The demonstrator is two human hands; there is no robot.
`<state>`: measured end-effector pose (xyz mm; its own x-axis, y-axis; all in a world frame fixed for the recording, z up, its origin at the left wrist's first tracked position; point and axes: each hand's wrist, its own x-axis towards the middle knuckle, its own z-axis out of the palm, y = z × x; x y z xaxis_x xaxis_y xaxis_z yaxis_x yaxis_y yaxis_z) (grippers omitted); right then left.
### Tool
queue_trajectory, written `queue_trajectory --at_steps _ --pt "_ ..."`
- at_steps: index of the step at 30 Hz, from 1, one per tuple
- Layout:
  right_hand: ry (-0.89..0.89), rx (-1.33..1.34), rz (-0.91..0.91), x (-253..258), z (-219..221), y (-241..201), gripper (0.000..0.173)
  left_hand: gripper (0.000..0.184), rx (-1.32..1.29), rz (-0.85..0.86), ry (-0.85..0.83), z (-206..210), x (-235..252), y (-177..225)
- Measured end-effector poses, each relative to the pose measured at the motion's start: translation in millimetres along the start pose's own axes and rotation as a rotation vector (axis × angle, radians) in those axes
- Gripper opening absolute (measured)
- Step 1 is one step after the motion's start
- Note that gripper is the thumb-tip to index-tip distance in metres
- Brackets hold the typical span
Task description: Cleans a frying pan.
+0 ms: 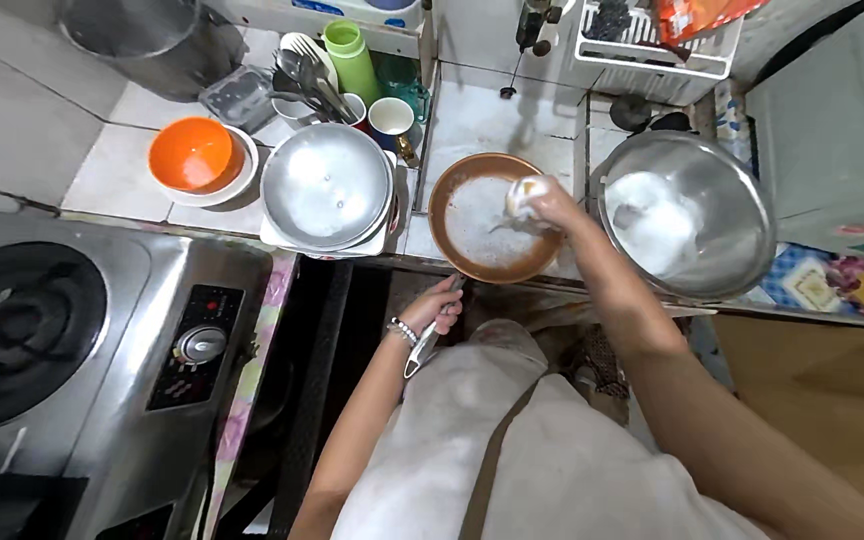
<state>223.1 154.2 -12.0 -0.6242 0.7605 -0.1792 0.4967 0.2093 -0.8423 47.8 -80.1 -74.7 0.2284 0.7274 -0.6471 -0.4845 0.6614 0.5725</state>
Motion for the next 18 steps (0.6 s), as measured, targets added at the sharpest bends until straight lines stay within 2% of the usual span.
queue_trajectory --at_steps 3,5,7,8,11,12,15,18 --pt "-0.125 -0.079 -0.116 15.4 35.8 0.7 0.015 0.052 0.015 0.007 0.011 1.1 0.6 -1.1" --pt "-0.211 -0.134 -0.108 23.2 48.4 1.0 0.017 0.052 0.046 -0.004 0.045 3.3 0.7 -1.2" --pt "-0.278 -0.346 -0.091 28.8 47.6 7.4 0.026 0.049 0.084 -0.032 0.101 8.3 -0.1 -0.2" --pt "-0.306 -0.468 -0.068 30.0 43.0 12.5 0.038 0.044 0.098 -0.049 0.123 11.2 -0.8 0.4" --pt "-0.287 -0.766 0.018 34.4 20.9 38.4 0.06 0.041 0.119 -0.103 0.18 20.0 -1.5 1.0" --pt "-0.241 -0.824 0.014 35.4 11.9 47.0 0.059 0.042 0.113 -0.116 0.186 21.5 -0.7 0.6" --pt "-0.159 -0.932 0.024 26.5 -9.3 58.6 0.044 0.042 -0.012 -0.12 0.156 22.0 3.0 -4.2" --pt "-0.225 -0.949 0.075 6.1 -10.8 48.6 0.026 0.044 -0.28 -0.093 0.09 23.3 7.4 -13.6"
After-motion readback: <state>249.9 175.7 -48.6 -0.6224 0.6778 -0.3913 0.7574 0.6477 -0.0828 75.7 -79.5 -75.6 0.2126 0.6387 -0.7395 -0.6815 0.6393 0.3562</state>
